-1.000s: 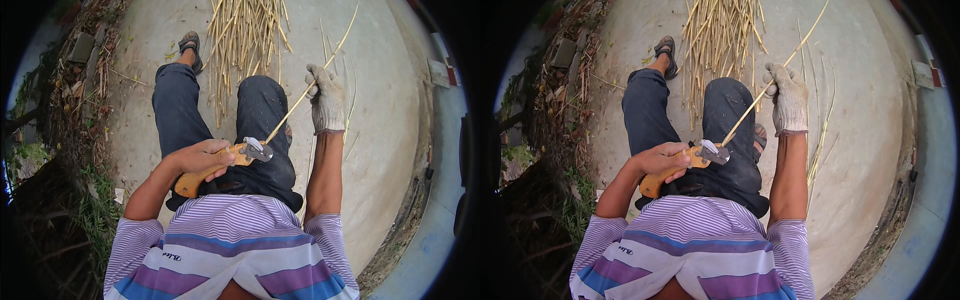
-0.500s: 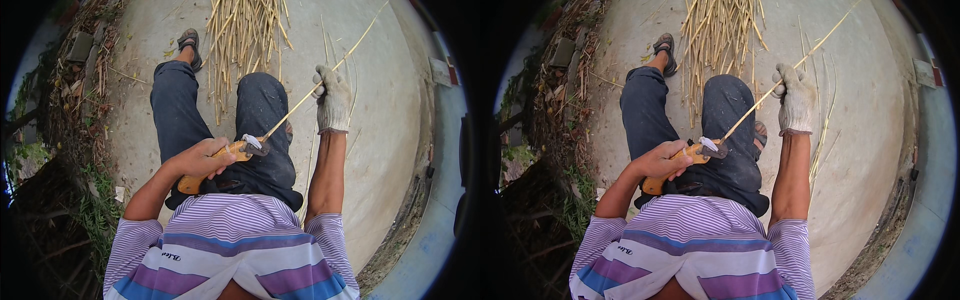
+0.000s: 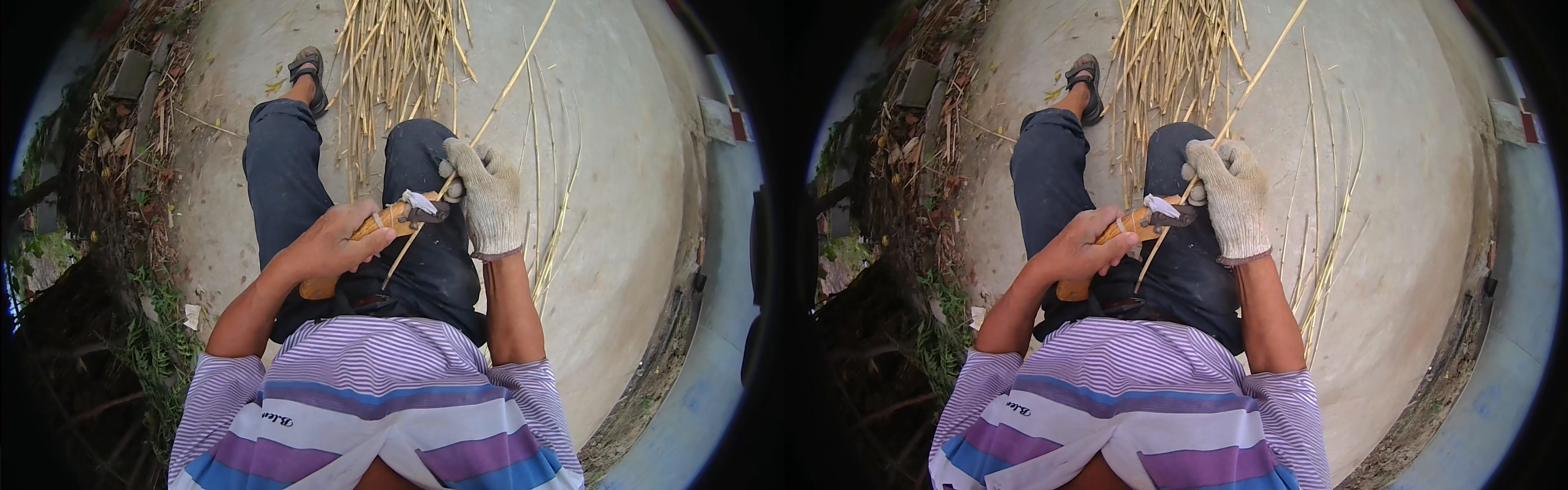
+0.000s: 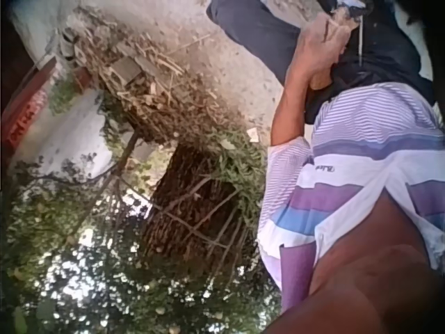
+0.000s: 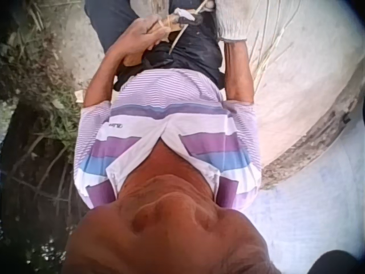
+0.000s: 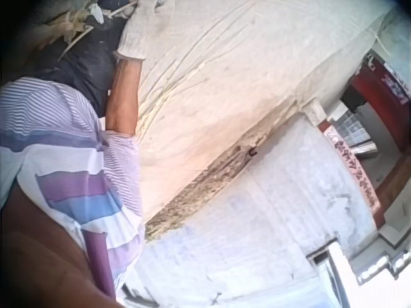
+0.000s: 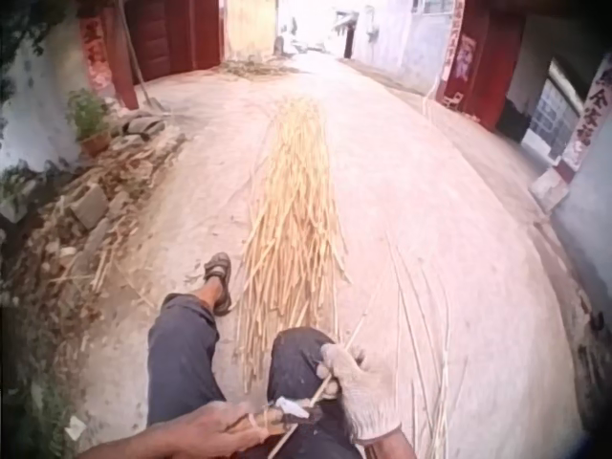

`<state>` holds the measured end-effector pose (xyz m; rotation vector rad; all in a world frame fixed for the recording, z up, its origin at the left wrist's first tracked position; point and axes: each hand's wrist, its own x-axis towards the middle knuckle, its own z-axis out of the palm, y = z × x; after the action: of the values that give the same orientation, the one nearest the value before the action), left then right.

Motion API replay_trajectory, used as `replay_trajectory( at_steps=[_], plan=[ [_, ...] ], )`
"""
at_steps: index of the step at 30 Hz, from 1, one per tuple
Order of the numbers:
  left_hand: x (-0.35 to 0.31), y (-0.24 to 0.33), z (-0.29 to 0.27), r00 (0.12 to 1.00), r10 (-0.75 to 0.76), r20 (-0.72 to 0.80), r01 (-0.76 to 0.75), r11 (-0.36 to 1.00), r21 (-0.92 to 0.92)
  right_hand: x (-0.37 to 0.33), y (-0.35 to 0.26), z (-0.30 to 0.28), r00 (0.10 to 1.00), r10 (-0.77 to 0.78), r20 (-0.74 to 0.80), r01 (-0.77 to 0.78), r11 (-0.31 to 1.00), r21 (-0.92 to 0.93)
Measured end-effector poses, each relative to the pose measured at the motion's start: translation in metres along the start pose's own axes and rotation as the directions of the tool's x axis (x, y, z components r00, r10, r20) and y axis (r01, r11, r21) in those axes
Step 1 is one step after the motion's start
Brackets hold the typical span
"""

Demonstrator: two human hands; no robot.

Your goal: The person sits on a concrete surface and uses pruning shears to trim long, thin sticks one by one. They hold each stick with a gloved hand, cut it to length, and place the trimmed pieces aside in a growing pile.

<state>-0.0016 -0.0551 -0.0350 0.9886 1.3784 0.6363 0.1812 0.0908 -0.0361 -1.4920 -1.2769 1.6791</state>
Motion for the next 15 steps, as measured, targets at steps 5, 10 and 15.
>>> replay_trajectory(
  at_steps=[5, 10, 15],
  plan=[
    [0.003, 0.001, -0.008, 0.998, -0.023, 0.064, 0.025, 0.999, -0.029, 0.006, -0.007, 0.005, 0.999, -0.035, -0.030, 0.035, 0.999, 0.010],
    [-0.007, -0.008, -0.013, 0.974, -0.119, 0.192, 0.122, 0.992, -0.005, 0.047, -0.004, -0.021, 0.984, -0.119, -0.136, 0.136, 0.983, 0.125],
    [-0.020, -0.018, -0.013, 0.961, -0.147, 0.233, 0.155, 0.988, -0.015, 0.059, -0.008, -0.046, 0.974, -0.147, -0.170, 0.183, 0.959, 0.218]
  ],
)
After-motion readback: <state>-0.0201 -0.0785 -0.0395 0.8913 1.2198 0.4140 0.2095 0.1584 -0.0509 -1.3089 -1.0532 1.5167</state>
